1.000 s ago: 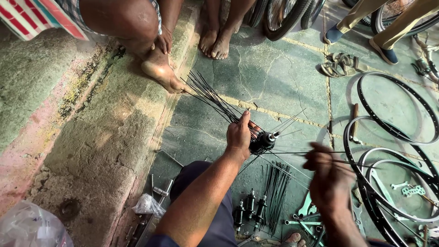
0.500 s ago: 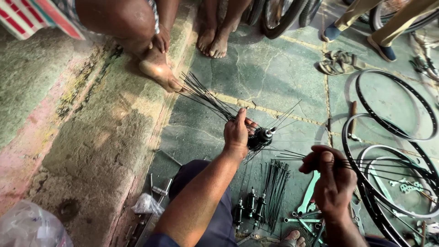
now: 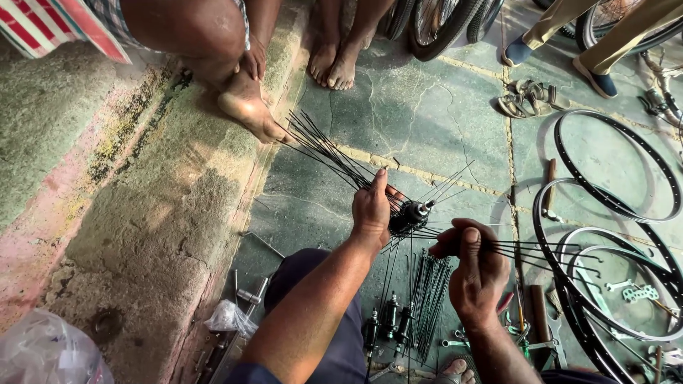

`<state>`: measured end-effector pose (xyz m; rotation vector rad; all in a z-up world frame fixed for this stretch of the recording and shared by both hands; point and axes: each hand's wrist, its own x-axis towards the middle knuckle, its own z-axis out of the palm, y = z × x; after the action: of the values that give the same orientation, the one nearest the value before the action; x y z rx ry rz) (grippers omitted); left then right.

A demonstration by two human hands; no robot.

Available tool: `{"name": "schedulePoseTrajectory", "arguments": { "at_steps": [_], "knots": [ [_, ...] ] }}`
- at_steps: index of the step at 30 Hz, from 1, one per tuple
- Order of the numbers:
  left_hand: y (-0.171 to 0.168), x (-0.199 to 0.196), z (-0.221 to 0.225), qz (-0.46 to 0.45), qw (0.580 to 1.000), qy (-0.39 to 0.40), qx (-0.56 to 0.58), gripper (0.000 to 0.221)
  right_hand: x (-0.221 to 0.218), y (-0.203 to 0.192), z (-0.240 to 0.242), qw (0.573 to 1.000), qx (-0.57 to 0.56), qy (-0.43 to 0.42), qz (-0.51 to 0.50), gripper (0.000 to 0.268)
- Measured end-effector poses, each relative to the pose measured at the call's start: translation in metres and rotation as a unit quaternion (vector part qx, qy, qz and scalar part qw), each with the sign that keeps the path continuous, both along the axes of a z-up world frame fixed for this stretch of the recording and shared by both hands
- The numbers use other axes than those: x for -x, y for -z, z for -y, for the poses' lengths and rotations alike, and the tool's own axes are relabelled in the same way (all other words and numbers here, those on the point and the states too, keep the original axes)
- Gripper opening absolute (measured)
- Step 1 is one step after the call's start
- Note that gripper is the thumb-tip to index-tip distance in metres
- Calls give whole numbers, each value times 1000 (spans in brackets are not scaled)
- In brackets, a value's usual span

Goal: Sort and prepare bicycle spokes for wheel assembly.

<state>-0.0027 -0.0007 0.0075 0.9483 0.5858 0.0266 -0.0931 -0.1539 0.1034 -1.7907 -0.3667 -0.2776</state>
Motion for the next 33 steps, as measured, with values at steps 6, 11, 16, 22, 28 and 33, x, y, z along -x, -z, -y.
{"name": "schedulePoseTrajectory", "arguments": {
  "at_steps": [6,11,16,22,28,33],
  "knots": [
    [6,-3,1,2,1000,2,14,55,2,2,-4,999,29,38,14,41],
    [4,-3,-1,-7,1000,8,-4,55,3,1,-6,999,-4,18,43,39],
    [8,-4,0,3,1000,2,8,54,6,-5,-9,998,-2,22,62,39],
    [7,-4,1,5,1000,-3,20,53,7,1,-14,997,25,58,39,39],
    [11,-4,1,2,1000,11,-17,55,5,3,-11,998,-1,54,10,38],
    [4,0,0,-5,1000,7,-10,54,-7,-6,-9,979,191,69,-33,36]
  ]
}}
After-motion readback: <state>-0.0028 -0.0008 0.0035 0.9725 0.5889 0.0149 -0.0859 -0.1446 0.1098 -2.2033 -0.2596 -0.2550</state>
